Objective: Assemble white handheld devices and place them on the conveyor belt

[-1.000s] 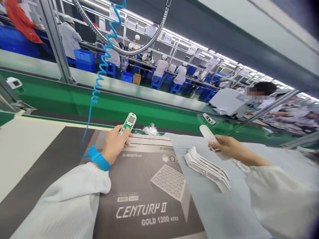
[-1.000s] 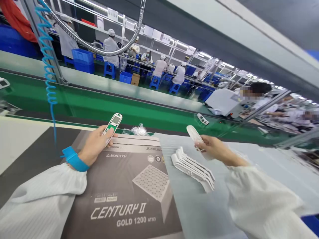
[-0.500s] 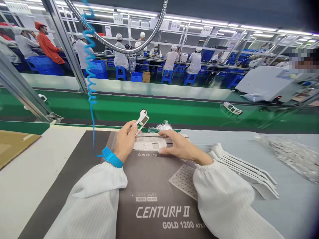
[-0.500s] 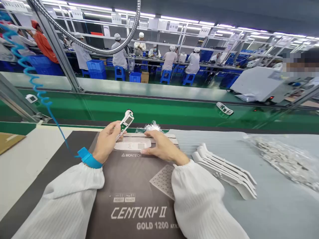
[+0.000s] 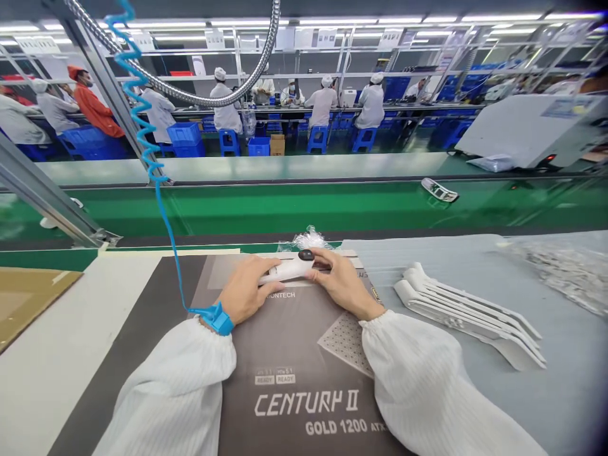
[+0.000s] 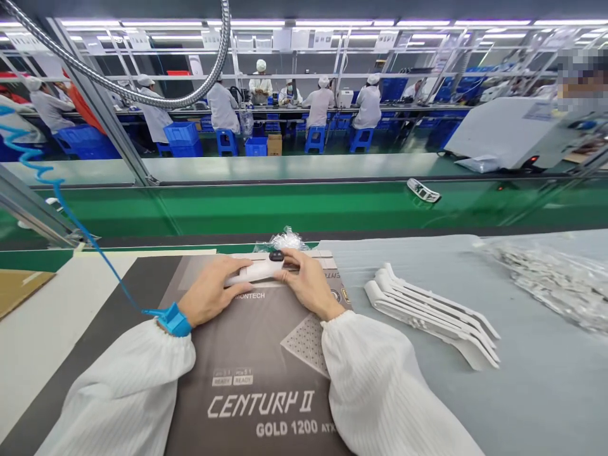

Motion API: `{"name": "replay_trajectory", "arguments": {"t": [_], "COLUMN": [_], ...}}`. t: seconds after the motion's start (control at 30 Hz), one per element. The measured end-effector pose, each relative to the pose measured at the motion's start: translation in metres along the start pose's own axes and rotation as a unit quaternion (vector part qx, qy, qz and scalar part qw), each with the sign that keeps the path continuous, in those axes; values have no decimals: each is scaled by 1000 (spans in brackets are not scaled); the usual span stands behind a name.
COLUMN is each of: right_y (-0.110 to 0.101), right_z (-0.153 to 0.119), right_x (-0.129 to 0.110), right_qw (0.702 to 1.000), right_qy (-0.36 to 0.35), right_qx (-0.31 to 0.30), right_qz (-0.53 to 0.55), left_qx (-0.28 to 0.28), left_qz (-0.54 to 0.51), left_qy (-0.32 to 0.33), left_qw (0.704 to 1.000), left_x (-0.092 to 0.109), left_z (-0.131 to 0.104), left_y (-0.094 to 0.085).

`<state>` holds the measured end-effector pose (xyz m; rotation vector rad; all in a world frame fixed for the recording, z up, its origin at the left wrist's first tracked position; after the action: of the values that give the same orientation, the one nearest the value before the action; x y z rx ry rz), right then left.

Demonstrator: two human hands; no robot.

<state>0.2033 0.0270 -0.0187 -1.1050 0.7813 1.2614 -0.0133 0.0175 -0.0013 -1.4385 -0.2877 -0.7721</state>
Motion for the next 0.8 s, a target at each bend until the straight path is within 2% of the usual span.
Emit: {"name": "replay_trajectory", "arguments": {"t": [0.07,0.1,0.17,0.23,0.3,0.37,0.4,0.47,0.57,0.63,0.7,0.8], "right_y": [5,9,21,32,38,38,37,31,22,20,22,32], "right_z": [2,2,2,0,-2,-5,-6,-7,-5,-3,-3,-5], "right_x": [-5,-8,-13,-18,-21,-22,-22,-23,-27,-31,-34,-36], "right_qw": [991,977,926,867,819,789,787,806,845,851,848,855], "right_qy": [29,49,94,146,200,236,235,203,150,149,146,111], "right_qx": [50,77,122,142,149,158,162,155,111,78,49,20], "right_qz": [118,194,344,456,517,544,547,535,501,497,508,507], "left_qx": [8,10,1,-27,-58,-82,-89,-97,-95,-90,-46,85], "left_qz": [-41,-61,-79,-63,-46,-42,-40,-29,-13,9,38,12], "left_qy": [8,11,15,2,-18,-21,-19,-22,-28,-42,-72,-68], "left_qw": [999,998,997,998,997,996,995,995,995,995,996,994], "left_x": [10,16,29,39,46,51,53,56,54,47,37,32], "left_z": [-2,-4,-8,-12,-17,-21,-22,-25,-22,-17,-11,-8], "left_y": [7,12,21,31,37,40,41,41,39,34,26,14]}}
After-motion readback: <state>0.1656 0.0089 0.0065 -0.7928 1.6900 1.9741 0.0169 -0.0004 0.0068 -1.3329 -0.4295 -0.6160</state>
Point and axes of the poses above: each hand's wrist, its own z-axis towards the middle knuckle, its own y-axis out of the palm, x = y × z, the point moved 2 cm from there along z, towards the middle knuckle, and after that the axes turned 11 degrees about -y, right-handed, at the moved point
